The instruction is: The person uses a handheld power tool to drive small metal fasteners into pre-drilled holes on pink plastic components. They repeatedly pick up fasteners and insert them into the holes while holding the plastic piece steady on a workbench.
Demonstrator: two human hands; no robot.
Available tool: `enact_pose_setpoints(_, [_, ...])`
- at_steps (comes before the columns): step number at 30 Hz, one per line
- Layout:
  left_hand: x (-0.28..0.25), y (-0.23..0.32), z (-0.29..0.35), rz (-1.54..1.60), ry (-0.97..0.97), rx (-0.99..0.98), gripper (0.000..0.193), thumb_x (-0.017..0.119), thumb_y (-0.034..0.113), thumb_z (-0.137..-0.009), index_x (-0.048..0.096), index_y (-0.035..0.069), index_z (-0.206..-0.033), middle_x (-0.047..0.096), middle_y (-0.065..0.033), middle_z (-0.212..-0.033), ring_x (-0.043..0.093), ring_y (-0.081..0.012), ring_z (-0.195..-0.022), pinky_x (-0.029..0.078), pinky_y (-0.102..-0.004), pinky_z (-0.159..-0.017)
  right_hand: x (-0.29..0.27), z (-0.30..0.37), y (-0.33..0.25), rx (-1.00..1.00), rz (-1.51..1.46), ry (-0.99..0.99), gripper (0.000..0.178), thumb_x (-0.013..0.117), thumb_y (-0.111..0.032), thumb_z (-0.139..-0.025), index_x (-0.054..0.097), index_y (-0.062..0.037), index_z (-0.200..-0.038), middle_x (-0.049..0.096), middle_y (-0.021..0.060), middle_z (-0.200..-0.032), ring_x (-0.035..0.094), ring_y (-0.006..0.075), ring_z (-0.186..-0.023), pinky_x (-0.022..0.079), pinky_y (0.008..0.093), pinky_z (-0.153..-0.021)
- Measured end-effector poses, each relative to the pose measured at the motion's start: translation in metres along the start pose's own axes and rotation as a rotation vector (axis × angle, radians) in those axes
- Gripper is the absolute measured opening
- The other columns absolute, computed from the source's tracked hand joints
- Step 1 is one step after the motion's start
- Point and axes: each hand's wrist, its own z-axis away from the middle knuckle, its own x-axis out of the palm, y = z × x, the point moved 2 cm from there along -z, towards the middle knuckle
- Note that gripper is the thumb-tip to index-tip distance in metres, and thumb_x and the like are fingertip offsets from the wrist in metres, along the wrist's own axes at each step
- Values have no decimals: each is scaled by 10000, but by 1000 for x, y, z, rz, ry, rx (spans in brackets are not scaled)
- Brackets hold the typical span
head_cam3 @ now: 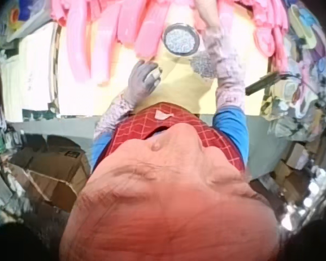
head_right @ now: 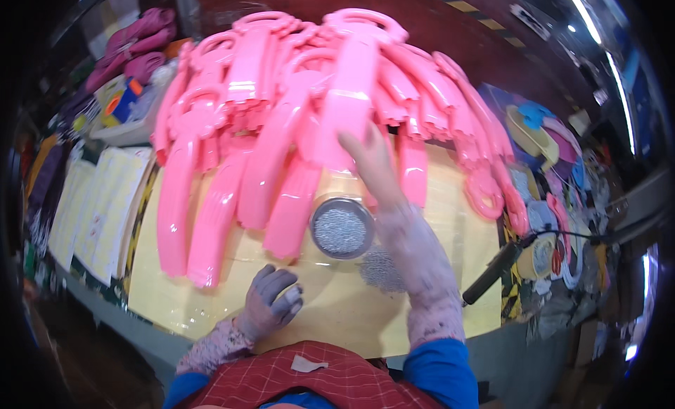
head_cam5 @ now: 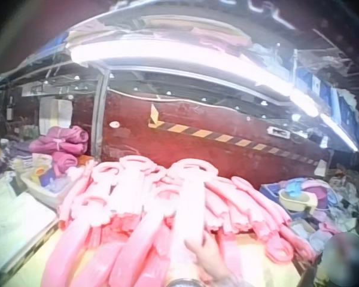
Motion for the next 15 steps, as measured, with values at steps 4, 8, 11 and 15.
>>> enact_pose_setpoints(4, [18,-7,5,198,-107,-51,406,709,49,-756,551,47,-1130,635,-134,-971,631,-319,-812,502,-449,-705,23,-121,34,-13,29,190,702,723,-442,-920,531,103,-1317,596,215,-1298,620,261,-1126,519,390,-924])
enact_pose_setpoints(8, [11,-13,14,154,-109,-61,480,690,36,-782,521,38,-1230,635,-155,-963,624,-329,-788,500,-452,-671,20,-90,45,-428,302,244,588,682,-368,-963,510,32,-1357,577,181,-1293,589,260,-1164,510,389,-945])
enact_pose_setpoints(11, [15,-10,19,177,-107,-60,561,692,33,-789,487,47,-1312,636,-160,-964,624,-335,-786,503,-464,-671,-73,-27,69,-512,430,428,549,707,-294,-945,512,-7,-1370,560,170,-1323,524,276,-1253,434,399,-1049])
enact_pose_setpoints(15, [30,-8,22,239,-167,-46,614,698,29,-788,463,56,-1354,643,-154,-966,628,-342,-785,512,-477,-688,-325,48,133,-275,1248,928,672,707,-390,-916,481,15,-1401,545,225,-1349,479,384,-1293,335,503,-1125])
